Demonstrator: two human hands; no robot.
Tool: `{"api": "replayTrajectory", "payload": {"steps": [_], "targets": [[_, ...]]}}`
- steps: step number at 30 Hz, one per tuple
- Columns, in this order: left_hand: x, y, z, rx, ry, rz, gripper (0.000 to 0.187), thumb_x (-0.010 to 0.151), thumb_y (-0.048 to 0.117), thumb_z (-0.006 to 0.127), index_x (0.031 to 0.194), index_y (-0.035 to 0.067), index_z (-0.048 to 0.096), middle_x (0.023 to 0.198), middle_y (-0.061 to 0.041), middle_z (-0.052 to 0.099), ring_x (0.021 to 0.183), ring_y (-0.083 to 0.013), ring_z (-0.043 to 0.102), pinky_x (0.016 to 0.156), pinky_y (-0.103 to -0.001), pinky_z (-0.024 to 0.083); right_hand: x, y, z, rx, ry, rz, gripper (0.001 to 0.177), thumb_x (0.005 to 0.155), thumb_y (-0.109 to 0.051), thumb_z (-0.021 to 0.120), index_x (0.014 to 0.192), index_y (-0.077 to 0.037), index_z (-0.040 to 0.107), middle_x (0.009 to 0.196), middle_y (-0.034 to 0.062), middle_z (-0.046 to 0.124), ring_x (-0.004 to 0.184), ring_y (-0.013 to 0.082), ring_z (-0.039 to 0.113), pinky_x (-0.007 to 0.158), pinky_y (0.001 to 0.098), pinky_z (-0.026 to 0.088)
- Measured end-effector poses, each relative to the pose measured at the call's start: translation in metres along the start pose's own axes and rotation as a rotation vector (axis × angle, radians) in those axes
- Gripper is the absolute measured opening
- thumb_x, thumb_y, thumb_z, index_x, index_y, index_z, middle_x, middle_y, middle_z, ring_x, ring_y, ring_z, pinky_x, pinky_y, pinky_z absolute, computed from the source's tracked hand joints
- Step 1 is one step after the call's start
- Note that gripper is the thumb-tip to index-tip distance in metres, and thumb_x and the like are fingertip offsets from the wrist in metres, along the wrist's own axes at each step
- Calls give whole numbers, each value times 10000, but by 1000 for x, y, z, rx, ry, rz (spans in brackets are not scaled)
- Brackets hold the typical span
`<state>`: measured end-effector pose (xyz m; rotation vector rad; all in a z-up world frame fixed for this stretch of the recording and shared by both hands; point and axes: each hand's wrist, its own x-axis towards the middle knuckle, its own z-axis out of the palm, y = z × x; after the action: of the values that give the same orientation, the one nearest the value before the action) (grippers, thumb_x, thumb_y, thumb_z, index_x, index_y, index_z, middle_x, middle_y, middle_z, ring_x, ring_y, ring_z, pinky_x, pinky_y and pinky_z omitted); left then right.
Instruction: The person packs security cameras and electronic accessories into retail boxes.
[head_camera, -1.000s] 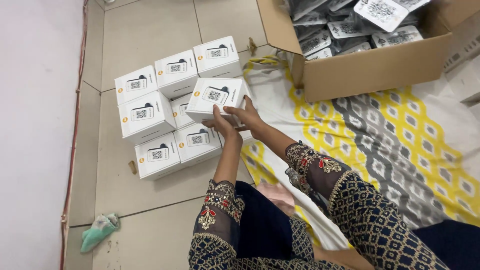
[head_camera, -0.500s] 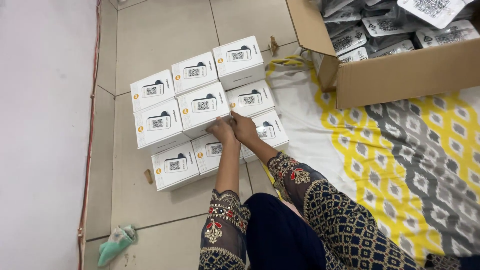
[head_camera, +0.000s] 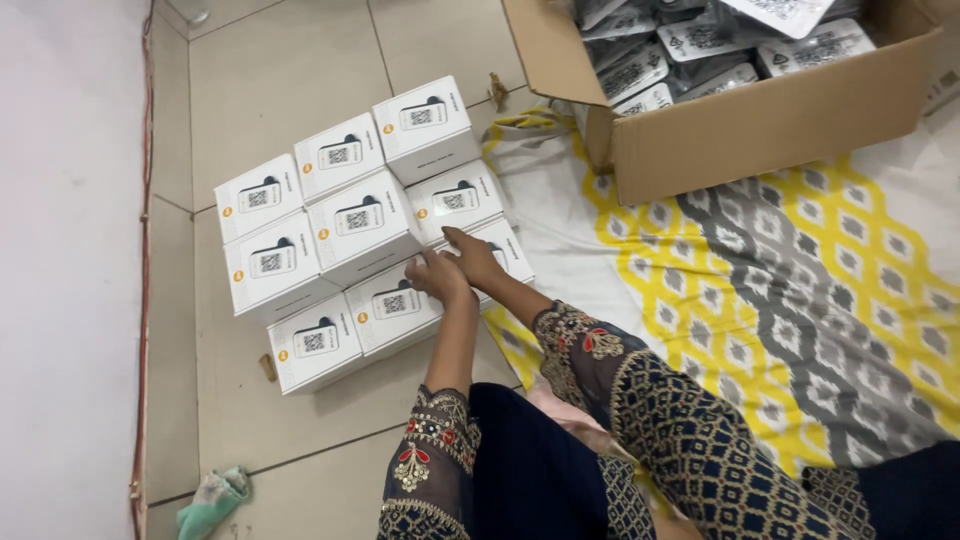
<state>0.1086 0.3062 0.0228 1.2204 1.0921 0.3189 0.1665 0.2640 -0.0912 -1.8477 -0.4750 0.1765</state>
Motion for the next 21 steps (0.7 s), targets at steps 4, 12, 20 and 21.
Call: {"api": "replayTrajectory", "payload": {"steps": [4,12,20,21], "targets": [[-53,-45,51,217,2,610,400,1025,141,496,1400,27,417,1414,-202,410,1291,-373,510,1032,-465,469,-60,-62,-116,-219,285,-28,440,904,-124,683,1332,-57,604,1264,174,684,1156,338,668,965,415,532],[-151,-29,196,308,-570,1341,379,1019,24,495,1397,2,479,1478,-235,445,1410,-424,444,1160,-476,395,-69,-25,-357,-827,644,-272,561,814,-54,669,1354,9,531,1326,247,596,1254,433,541,1069,497,395],[-128,-44,342,777,-876,1367,335,969,76,496,1294,18,549,1362,-224,566,1228,-419,583,1009,-503,491,-36,58,-471,-919,84,119,353,984,-277,662,1318,-164,673,1365,81,703,1297,299,621,1219,457,433],[-118,-54,359,783,-889,1370,335,969,76,496,1294,18,549,1362,-224,566,1228,-419,583,1009,-503,491,-33,56,-478,-914,91,129,353,984,-277,662,1318,-164,673,1365,81,703,1297,299,621,1219,457,433]]}}
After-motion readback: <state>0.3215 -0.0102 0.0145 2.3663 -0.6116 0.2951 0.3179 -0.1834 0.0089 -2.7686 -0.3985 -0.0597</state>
